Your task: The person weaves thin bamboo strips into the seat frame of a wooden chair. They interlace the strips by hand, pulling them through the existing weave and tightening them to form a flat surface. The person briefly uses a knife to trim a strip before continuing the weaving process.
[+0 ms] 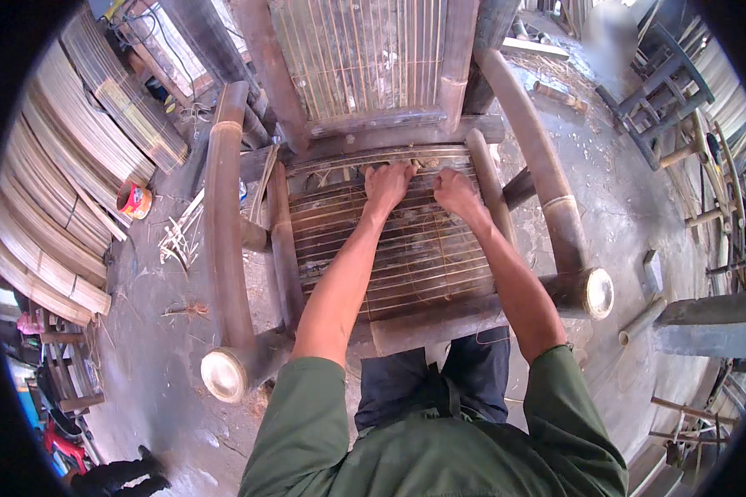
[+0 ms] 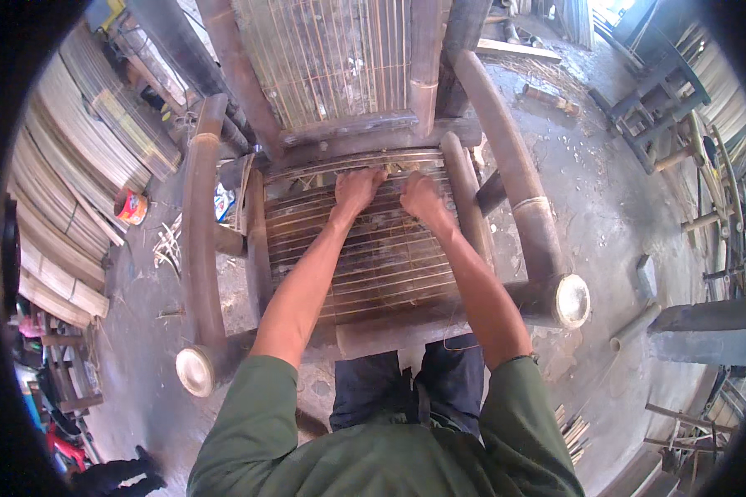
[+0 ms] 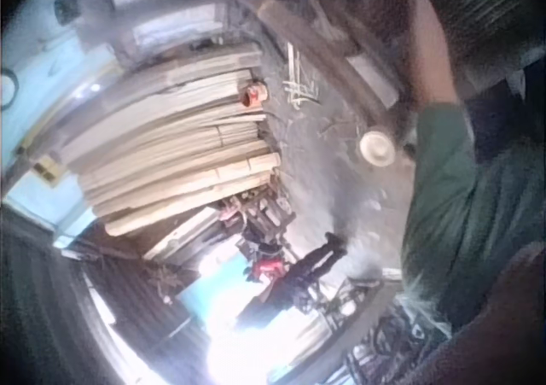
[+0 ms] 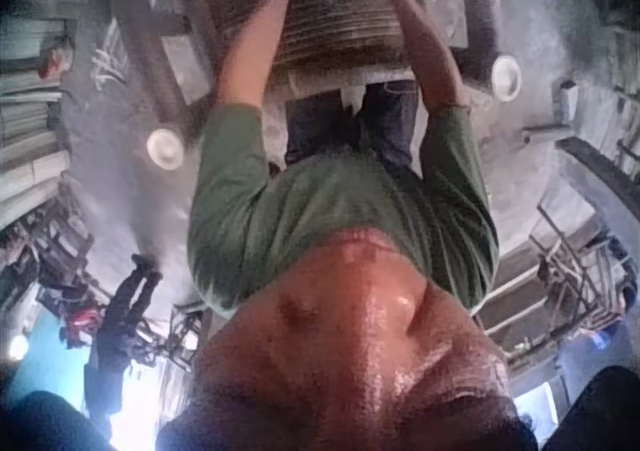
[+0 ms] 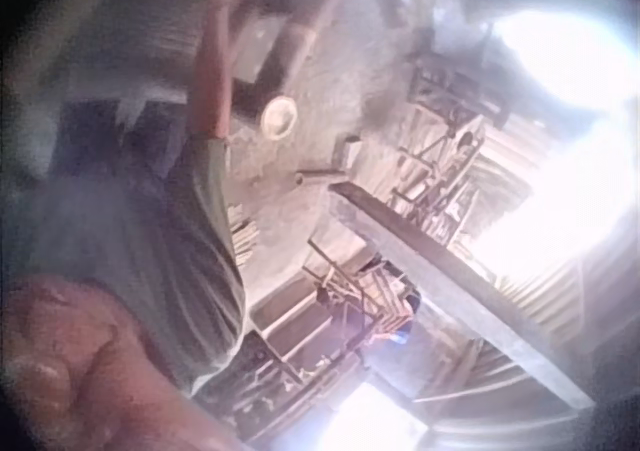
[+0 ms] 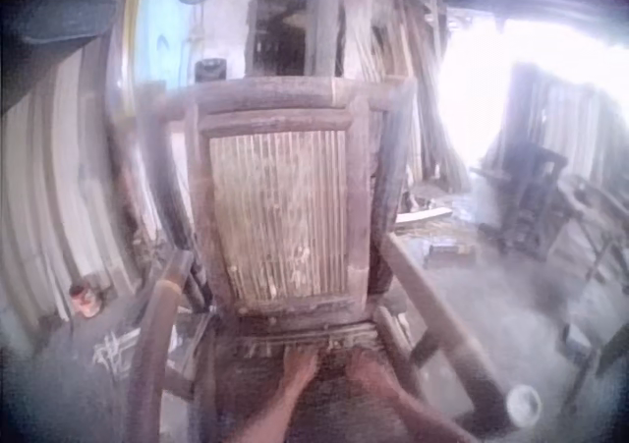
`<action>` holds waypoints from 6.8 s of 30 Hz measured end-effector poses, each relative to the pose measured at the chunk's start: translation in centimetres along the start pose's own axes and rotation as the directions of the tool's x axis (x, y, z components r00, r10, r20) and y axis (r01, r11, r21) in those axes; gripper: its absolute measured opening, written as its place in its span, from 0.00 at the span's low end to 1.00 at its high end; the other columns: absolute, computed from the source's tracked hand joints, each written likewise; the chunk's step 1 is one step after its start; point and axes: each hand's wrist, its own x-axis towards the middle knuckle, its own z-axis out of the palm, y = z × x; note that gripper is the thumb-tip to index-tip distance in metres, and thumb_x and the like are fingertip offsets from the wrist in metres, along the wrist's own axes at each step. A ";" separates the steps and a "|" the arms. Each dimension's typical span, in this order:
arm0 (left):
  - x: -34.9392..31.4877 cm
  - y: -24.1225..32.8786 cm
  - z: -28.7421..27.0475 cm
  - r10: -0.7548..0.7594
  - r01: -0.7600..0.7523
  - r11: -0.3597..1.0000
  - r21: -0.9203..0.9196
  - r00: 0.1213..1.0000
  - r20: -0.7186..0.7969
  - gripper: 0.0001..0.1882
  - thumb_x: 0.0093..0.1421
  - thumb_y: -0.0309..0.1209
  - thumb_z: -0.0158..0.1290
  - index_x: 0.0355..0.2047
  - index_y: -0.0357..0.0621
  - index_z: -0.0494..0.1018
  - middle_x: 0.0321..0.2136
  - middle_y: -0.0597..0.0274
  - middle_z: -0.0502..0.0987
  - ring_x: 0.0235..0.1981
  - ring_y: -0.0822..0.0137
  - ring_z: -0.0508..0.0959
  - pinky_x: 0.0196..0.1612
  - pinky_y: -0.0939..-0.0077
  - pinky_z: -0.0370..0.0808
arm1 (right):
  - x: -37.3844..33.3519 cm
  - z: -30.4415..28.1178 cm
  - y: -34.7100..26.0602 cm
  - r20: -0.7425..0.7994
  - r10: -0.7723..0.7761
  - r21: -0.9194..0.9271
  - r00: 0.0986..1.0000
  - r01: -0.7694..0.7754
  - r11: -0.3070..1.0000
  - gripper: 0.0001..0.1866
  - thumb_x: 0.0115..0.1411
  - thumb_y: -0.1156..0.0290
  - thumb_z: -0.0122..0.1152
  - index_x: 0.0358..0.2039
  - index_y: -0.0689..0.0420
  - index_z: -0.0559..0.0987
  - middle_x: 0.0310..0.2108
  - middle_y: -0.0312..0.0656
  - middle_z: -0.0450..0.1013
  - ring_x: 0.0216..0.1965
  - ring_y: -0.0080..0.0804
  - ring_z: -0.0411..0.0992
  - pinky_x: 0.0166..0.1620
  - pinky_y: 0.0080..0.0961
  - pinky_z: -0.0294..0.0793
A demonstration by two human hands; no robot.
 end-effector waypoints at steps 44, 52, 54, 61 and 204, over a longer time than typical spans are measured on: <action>2.5 -3.0 -0.4 -0.343 0.414 0.317 -0.853 0.889 0.305 0.15 0.60 0.35 0.50 0.38 0.36 0.78 0.35 0.56 0.82 0.40 0.60 0.79 0.50 0.63 0.68 | 4.3 -0.2 -2.5 0.612 0.111 0.736 0.783 -0.615 0.282 0.12 0.68 0.60 0.45 0.44 0.52 0.72 0.21 0.34 0.69 0.19 0.17 0.63 0.21 0.14 0.65; 2.0 -2.2 -4.0 -0.175 0.502 0.112 -0.858 0.859 0.480 0.18 0.63 0.34 0.47 0.47 0.33 0.71 0.40 0.54 0.81 0.57 0.64 0.68 0.66 0.58 0.35 | 2.1 -0.2 -2.0 0.369 -0.074 0.890 0.927 -0.329 0.314 0.14 0.63 0.66 0.57 0.48 0.55 0.74 0.23 0.35 0.72 0.20 0.17 0.67 0.21 0.17 0.70; 2.1 -3.0 -3.7 -0.178 0.497 0.078 -0.864 0.860 0.478 0.18 0.63 0.34 0.47 0.47 0.34 0.71 0.40 0.54 0.81 0.58 0.65 0.66 0.66 0.57 0.33 | 2.4 -0.3 -2.7 0.375 -0.072 0.876 0.924 -0.329 0.352 0.15 0.62 0.65 0.59 0.48 0.55 0.74 0.22 0.34 0.72 0.20 0.16 0.67 0.21 0.16 0.70; 1.6 -2.1 -4.3 -0.240 0.521 0.026 -0.853 0.832 0.501 0.14 0.62 0.34 0.47 0.43 0.38 0.73 0.39 0.55 0.81 0.56 0.65 0.69 0.65 0.58 0.38 | 1.6 -0.7 -3.8 0.317 0.049 0.871 0.947 -0.311 0.380 0.14 0.60 0.60 0.61 0.42 0.54 0.78 0.23 0.32 0.71 0.21 0.15 0.66 0.23 0.14 0.70; -4.5 -12.7 -10.6 -0.241 0.298 0.027 -0.954 0.928 0.284 0.15 0.62 0.35 0.49 0.38 0.33 0.76 0.33 0.52 0.81 0.37 0.62 0.81 0.51 0.69 0.69 | 1.6 2.2 -16.3 0.415 -0.147 0.887 0.898 -0.363 0.287 0.10 0.62 0.66 0.57 0.38 0.58 0.78 0.21 0.34 0.72 0.20 0.17 0.69 0.22 0.17 0.71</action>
